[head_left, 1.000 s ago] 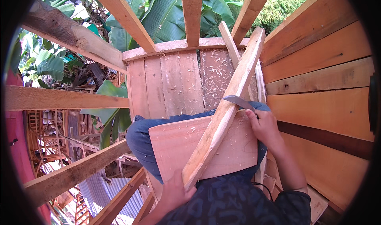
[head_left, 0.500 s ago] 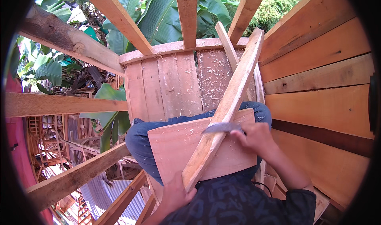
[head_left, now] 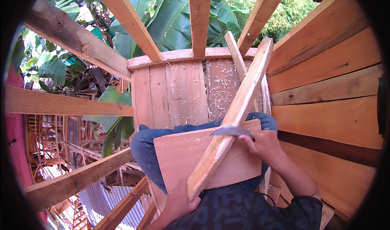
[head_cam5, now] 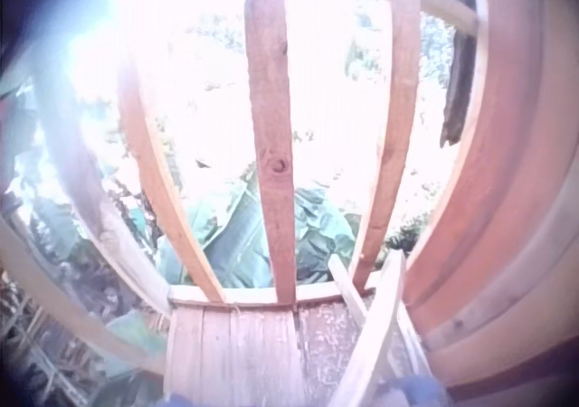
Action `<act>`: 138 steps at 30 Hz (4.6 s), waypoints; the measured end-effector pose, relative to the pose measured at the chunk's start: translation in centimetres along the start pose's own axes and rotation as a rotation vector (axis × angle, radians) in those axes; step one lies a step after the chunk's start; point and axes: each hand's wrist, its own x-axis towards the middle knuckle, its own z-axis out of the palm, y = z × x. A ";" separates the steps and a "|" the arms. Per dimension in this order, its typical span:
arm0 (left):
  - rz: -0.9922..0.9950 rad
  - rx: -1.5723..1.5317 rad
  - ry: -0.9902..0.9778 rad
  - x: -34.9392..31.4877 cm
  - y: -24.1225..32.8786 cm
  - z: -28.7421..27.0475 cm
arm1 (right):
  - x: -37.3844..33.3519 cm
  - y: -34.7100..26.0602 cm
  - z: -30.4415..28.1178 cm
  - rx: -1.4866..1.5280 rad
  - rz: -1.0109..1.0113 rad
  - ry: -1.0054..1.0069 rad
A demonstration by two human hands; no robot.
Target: The person sits on a wooden platform and uses a curved blade to shave a long wooden plank resting on their lap. They repeatedly draw the blade along the plank to remove thin shavings, occasionally adjusting the plank's position.
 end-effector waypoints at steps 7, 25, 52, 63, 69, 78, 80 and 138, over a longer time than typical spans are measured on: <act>-0.016 -0.018 0.000 0.1 0.3 -0.1 | 3.1 2.4 -1.0 0.306 0.284 0.067; -0.026 -0.010 0.013 0.0 -0.1 0.1 | 5.1 5.5 -2.4 0.141 0.258 0.051; -0.018 0.046 0.027 -0.1 0.3 0.0 | 6.0 6.8 -4.1 0.103 0.521 0.133; 0.009 0.076 0.039 -0.1 -0.1 0.2 | 2.1 4.1 -5.7 0.129 0.472 0.103; 0.023 0.059 0.061 0.1 0.1 0.1 | 0.0 1.2 -2.6 -0.081 0.256 -0.116; 0.068 0.144 0.121 0.4 0.6 0.5 | -0.3 0.2 -2.5 -0.181 0.133 -0.149; 0.056 0.156 0.120 0.2 0.9 0.3 | -0.2 0.7 -1.5 -0.140 0.189 -0.087; 0.051 0.175 0.067 0.4 -0.1 -0.1 | 0.6 0.8 -2.1 -0.029 0.153 -0.006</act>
